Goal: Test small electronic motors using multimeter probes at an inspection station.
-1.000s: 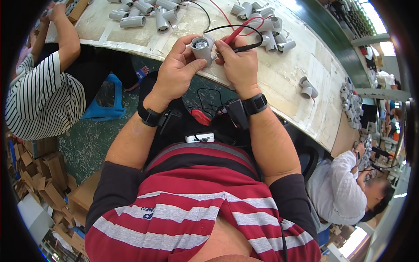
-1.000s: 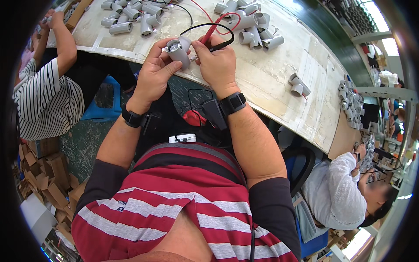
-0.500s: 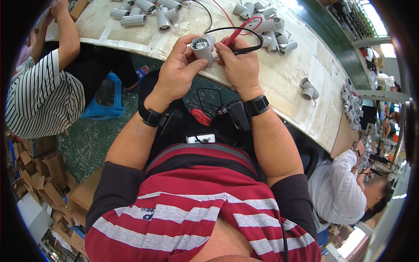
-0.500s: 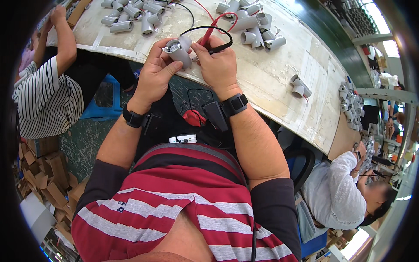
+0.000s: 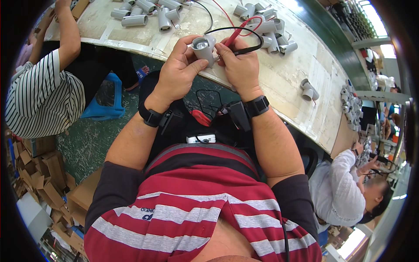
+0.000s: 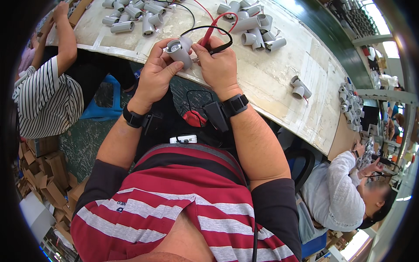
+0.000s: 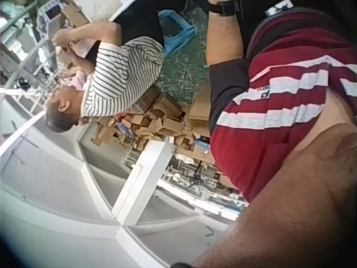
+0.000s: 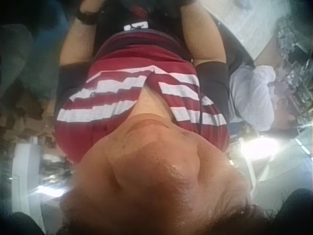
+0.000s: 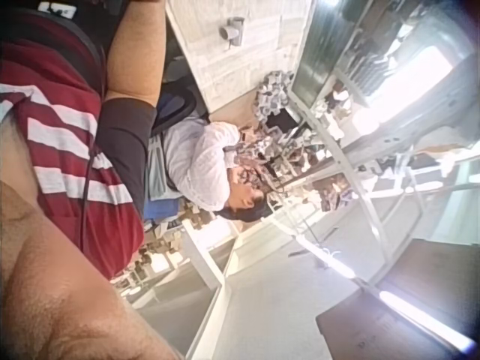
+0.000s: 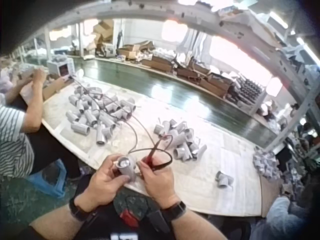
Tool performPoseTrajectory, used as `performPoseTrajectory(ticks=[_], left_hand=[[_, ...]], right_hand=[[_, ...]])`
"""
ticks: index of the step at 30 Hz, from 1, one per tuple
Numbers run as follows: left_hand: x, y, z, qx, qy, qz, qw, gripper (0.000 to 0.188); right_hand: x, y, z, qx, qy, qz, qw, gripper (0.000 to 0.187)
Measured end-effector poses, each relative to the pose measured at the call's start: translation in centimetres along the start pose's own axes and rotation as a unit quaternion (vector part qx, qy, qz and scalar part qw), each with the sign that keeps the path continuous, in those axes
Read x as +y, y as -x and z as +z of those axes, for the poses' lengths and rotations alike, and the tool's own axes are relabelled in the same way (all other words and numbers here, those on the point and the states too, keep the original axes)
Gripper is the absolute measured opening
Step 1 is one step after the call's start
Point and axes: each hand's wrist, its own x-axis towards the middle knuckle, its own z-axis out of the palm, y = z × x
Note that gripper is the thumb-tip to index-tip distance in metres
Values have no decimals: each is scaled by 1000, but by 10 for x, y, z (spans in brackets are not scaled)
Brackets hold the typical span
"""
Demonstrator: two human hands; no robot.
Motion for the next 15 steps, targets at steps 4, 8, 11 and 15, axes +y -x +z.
performPoseTrajectory(ticks=[4, 8, 11, 15], left_hand=[[-2, -1, 0, 2, 0, -6, 1000, 56], [-2, 0, -1, 0, 3, -5, 1000, 56], [-5, -1, -3, 0, 7, -10, 1000, 56], [-4, -2, -1, 5, 19, -11, 1000, 56]], right_hand=[[0, 1, -1, 4, 7, 5, 1000, 12], [-1, 1, 1, 5, 12, 9, 1000, 12], [-1, 1, 1, 7, 15, 14, 1000, 12], [1, -1, 0, 6, 26, 11, 1000, 13]])
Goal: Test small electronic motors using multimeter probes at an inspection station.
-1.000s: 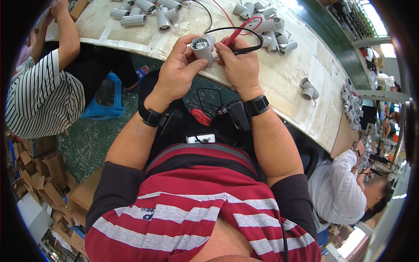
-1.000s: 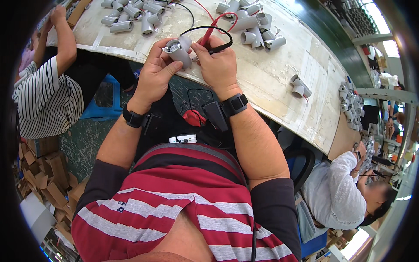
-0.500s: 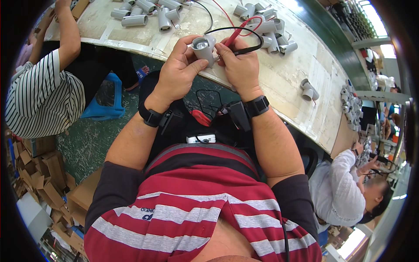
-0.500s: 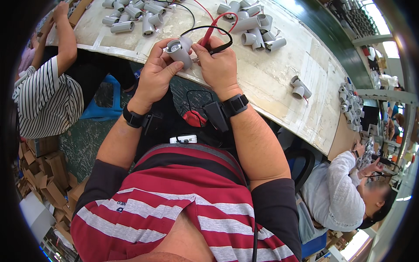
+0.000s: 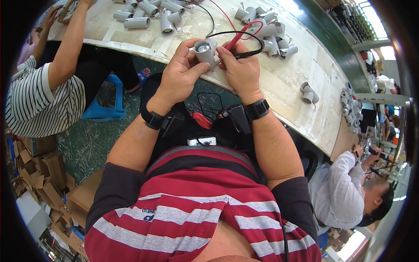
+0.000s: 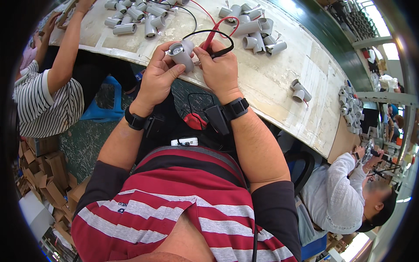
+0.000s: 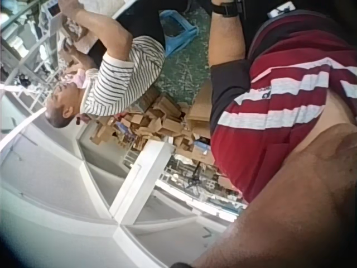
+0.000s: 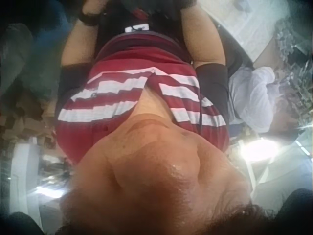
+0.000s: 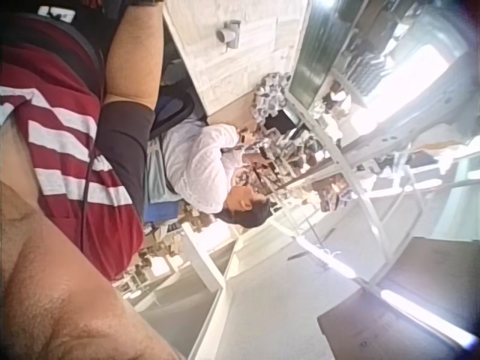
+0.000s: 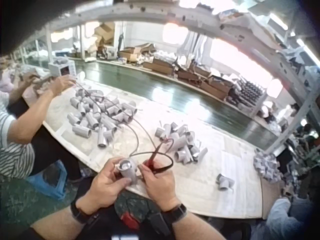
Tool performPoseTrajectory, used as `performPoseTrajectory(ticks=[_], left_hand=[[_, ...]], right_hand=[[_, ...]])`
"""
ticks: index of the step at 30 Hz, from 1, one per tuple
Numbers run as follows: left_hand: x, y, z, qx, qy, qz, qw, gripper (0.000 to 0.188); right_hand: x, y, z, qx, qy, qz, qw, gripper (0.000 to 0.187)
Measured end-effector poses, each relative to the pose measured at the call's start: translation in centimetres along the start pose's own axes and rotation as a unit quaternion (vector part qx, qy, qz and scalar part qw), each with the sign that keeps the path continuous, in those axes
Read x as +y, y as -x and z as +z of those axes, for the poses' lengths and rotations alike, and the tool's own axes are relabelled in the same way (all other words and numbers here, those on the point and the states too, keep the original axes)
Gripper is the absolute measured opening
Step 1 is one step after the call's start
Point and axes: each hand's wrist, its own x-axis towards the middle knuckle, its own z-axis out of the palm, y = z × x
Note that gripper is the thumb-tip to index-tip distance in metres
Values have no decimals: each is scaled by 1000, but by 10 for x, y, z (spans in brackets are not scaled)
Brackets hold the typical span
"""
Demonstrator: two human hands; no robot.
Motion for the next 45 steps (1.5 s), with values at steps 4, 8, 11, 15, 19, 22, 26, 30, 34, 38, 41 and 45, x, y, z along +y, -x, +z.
performPoseTrajectory(ticks=[4, 8, 11, 15, 19, 22, 26, 30, 34, 38, 41, 45], left_hand=[[4, 1, -1, 22, 10, -20, 1000, 56], [4, -3, 5, 45, -2, 2, 999, 56], [8, -3, 9, 63, -12, -18, 998, 55], [8, -3, 9, 86, -30, -23, 996, 56], [17, -3, 5, 117, -79, -25, 990, 59], [23, -1, 4, 143, -112, -34, 983, 62], [35, 5, -17, 215, -148, -32, 965, 64], [55, -3, -104, 339, -171, -52, 924, 55], [60, -27, -176, 350, -202, -81, 911, 50], [66, -50, -170, 380, -275, -79, 880, 42], [65, -48, -182, 398, -521, -14, 755, 43], [65, -50, -92, 321, -638, 187, 675, 48]], right_hand=[[-1, 1, 5, -2, -16, 8, 1000, 12], [-4, 4, 5, -1, -11, 11, 1000, 12], [-5, 5, 3, 6, -27, 5, 1000, 12], [-3, 6, 5, 0, -33, 8, 999, 13], [-4, 8, 5, 2, -15, -1, 1000, 13], [-8, 8, 5, 1, -32, 17, 999, 14], [-22, 1, -9, 37, -89, -21, 995, 16], [-55, -20, -43, 67, -96, -69, 991, 18], [-75, -46, -77, 85, -68, -104, 989, 20], [-100, -60, -104, 90, -41, -139, 985, 21], [-114, -64, -115, 84, -25, -169, 982, 21], [-124, -69, -125, 100, -1, -193, 976, 21]])
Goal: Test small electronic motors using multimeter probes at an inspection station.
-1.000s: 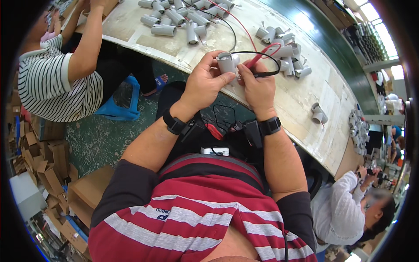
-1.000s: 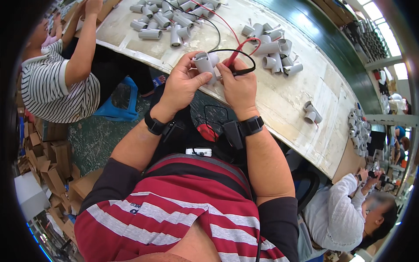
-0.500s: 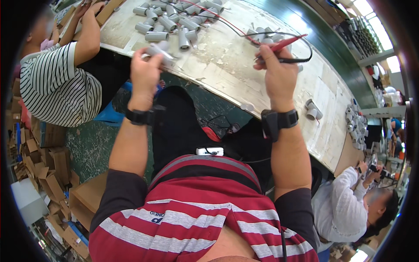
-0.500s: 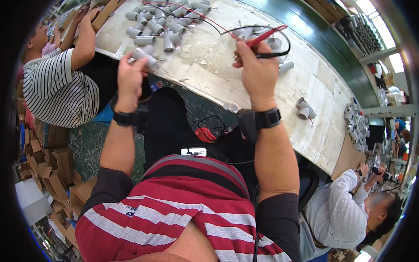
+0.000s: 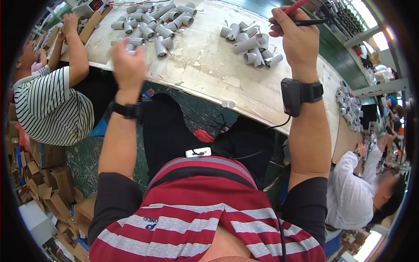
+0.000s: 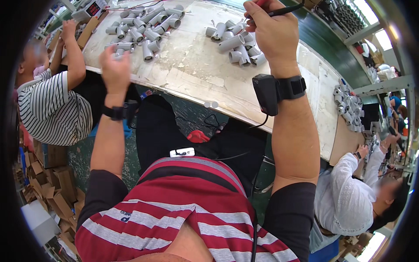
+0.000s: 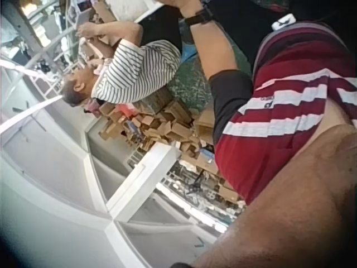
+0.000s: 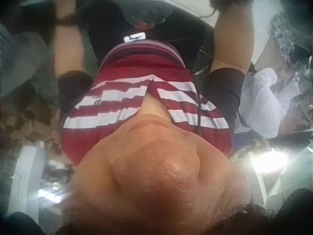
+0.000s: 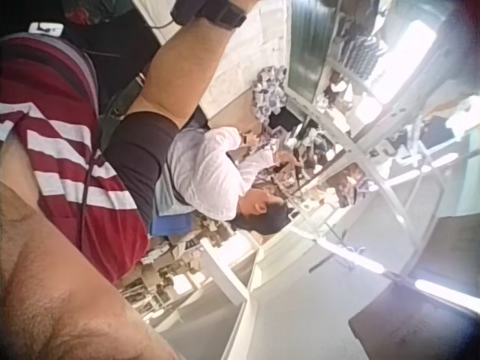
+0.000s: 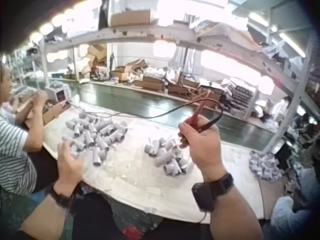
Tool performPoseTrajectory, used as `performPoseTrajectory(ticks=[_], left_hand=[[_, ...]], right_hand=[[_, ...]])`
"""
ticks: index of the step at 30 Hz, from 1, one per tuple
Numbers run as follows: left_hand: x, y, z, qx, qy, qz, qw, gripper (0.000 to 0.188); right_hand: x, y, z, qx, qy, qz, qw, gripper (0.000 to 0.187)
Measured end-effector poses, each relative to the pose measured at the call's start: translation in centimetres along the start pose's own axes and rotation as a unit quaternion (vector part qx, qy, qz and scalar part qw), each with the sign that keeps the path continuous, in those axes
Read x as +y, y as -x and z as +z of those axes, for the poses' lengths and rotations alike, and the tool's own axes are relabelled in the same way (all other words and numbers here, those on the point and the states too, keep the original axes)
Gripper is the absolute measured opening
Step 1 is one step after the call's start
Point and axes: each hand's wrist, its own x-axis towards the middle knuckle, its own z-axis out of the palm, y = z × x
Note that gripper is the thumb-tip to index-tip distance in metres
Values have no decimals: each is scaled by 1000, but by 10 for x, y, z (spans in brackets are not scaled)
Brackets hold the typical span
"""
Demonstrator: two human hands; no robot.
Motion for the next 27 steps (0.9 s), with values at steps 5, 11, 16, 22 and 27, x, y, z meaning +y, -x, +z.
performPoseTrajectory(ticks=[5, 11, 16, 22, 27], left_hand=[[113, 8, 89, -204, 185, 251, 928, 53], [168, -18, 144, -390, 36, 132, 911, 61], [172, -16, 152, -383, 11, 155, 910, 58], [133, 10, 117, -246, 162, 80, 952, 56], [109, 39, 16, -416, 515, -131, 738, 47]], right_hand=[[-5, 4, 16, 14, 23, 24, 999, 22], [-11, 23, -3, -40, 71, -22, 996, 22], [-1, 34, -6, -30, 50, 0, 998, 20], [5, 50, 5, -40, 26, 36, 998, 18], [22, 76, 18, -39, -49, 114, 992, 18]])
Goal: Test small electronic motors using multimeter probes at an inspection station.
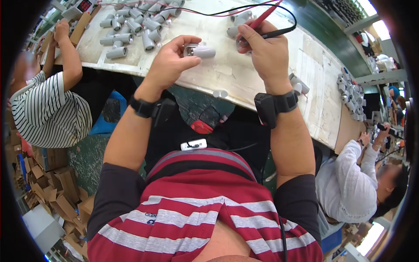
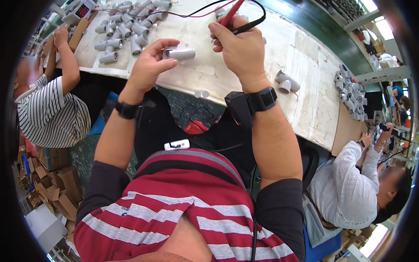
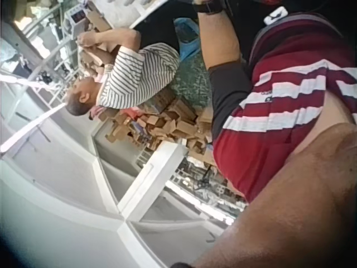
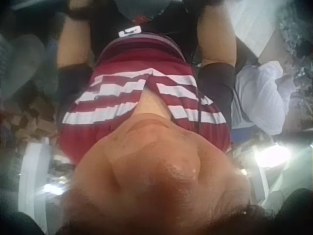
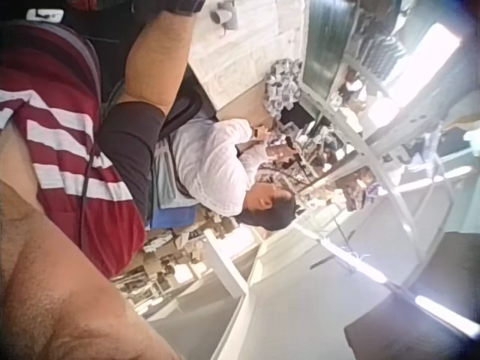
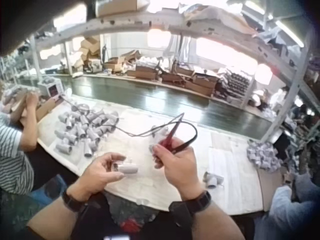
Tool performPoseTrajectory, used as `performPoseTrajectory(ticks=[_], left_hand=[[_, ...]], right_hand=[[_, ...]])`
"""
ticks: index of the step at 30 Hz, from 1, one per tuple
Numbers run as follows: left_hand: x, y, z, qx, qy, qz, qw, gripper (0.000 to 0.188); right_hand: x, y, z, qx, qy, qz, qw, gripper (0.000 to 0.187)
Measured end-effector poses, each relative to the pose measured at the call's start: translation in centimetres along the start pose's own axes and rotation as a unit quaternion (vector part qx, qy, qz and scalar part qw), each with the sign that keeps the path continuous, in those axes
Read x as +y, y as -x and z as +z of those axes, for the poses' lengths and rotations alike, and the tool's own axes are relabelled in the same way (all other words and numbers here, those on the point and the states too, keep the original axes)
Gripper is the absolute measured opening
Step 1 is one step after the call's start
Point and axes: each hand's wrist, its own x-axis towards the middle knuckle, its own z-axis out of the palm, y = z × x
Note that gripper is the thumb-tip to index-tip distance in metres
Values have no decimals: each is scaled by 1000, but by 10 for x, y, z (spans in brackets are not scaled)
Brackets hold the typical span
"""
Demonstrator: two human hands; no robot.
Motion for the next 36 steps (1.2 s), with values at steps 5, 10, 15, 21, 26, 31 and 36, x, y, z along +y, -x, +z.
performPoseTrajectory(ticks=[5, 10, 15, 21, 26, 31, 36], left_hand=[[-1, 33, -16, -79, 55, -47, 994, 41], [-21, 30, -20, -56, 113, -42, 991, 40], [-20, 29, -20, -43, 147, -69, 986, 38], [-21, 28, -20, -45, 140, -61, 987, 37], [-24, 28, -21, -45, 140, -56, 988, 37], [-22, 29, -20, -43, 135, -53, 988, 37], [-24, 29, -20, -34, 149, -57, 987, 37]], right_hand=[[41, 19, 17, -45, -24, 68, 996, 16], [63, 33, 37, -44, -43, 117, 991, 15], [64, 34, 45, -46, -7, 127, 991, 15], [68, 35, 47, -45, -10, 126, 991, 16], [71, 35, 48, -43, 18, 114, 992, 15], [71, 36, 49, -34, 55, 94, 993, 15], [69, 36, 51, -36, 105, 70, 991, 15]])
